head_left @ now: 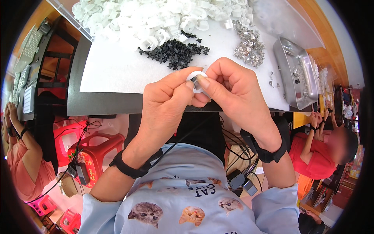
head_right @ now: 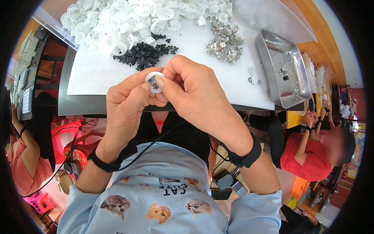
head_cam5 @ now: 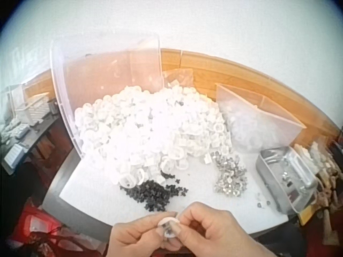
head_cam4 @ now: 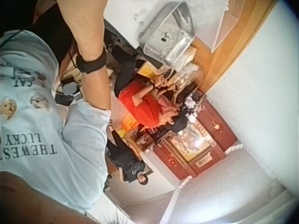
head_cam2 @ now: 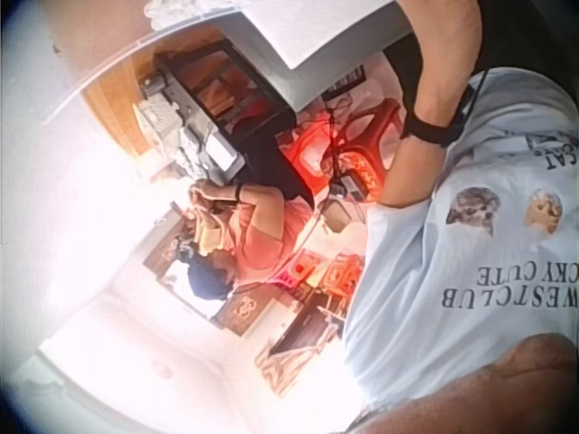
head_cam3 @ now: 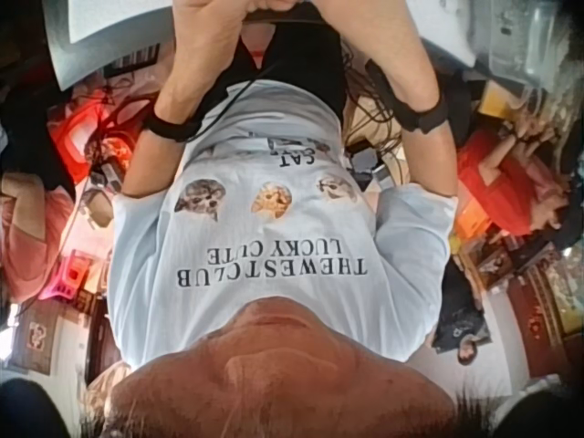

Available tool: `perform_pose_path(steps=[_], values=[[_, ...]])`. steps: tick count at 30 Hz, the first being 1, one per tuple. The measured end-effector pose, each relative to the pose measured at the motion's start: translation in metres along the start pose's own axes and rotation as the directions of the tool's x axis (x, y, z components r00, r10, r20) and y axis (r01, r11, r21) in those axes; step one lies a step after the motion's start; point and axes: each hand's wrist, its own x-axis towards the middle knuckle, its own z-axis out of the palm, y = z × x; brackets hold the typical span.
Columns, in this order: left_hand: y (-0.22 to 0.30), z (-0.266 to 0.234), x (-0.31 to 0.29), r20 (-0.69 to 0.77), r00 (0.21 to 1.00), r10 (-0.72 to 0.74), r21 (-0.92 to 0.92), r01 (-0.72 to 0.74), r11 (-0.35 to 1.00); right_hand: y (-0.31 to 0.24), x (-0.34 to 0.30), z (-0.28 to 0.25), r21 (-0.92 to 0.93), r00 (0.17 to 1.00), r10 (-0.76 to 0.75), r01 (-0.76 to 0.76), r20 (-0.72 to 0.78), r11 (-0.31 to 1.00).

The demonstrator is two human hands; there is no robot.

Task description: Assembling small electronic and plastic components into circular housings.

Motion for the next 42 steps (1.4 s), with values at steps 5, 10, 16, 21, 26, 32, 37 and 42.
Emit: perform_pose_path(steps=[5,10,16,21,26,32,37,42], values=[[0.0005,0.0024,-0.0006,-0.032,0.999,-0.003,0.022,0.004,1.000,0.0028,-0.0012,0.0010,-0.063,0.999,-0.042,0.040,-0.018,0.997],[-0.0001,0.0028,-0.0007,-0.044,0.999,0.005,0.056,-0.003,0.998,0.0032,-0.0035,0.0003,-0.100,0.998,-0.056,0.054,-0.023,0.994],[0.0001,0.0048,-0.0002,-0.077,0.997,-0.012,0.025,0.014,1.000,0.0060,-0.0056,0.0010,-0.040,0.998,-0.049,0.048,-0.026,0.998],[0.0009,0.0054,0.0003,-0.073,0.997,-0.013,0.047,0.016,0.999,0.0096,-0.0064,0.0009,-0.025,0.997,-0.072,0.071,-0.036,0.997],[-0.0003,0.0060,0.0000,-0.080,0.997,0.011,0.084,-0.004,0.996,0.0050,-0.0074,0.0017,-0.012,0.998,-0.044,0.044,-0.036,0.999],[-0.0022,0.0018,-0.0004,-0.025,1.000,0.014,-0.026,-0.014,1.000,0.0041,-0.0086,0.0017,0.042,0.999,-0.018,0.019,-0.029,0.999],[-0.0035,0.0023,0.0006,-0.025,0.999,0.040,0.092,-0.038,0.995,0.0054,-0.0093,0.0014,-0.017,0.999,-0.037,0.037,-0.023,0.999],[-0.0013,0.0028,0.0024,-0.035,0.999,0.029,0.131,-0.025,0.991,0.0071,-0.0086,0.0044,-0.005,0.998,-0.046,0.046,-0.047,0.999]])
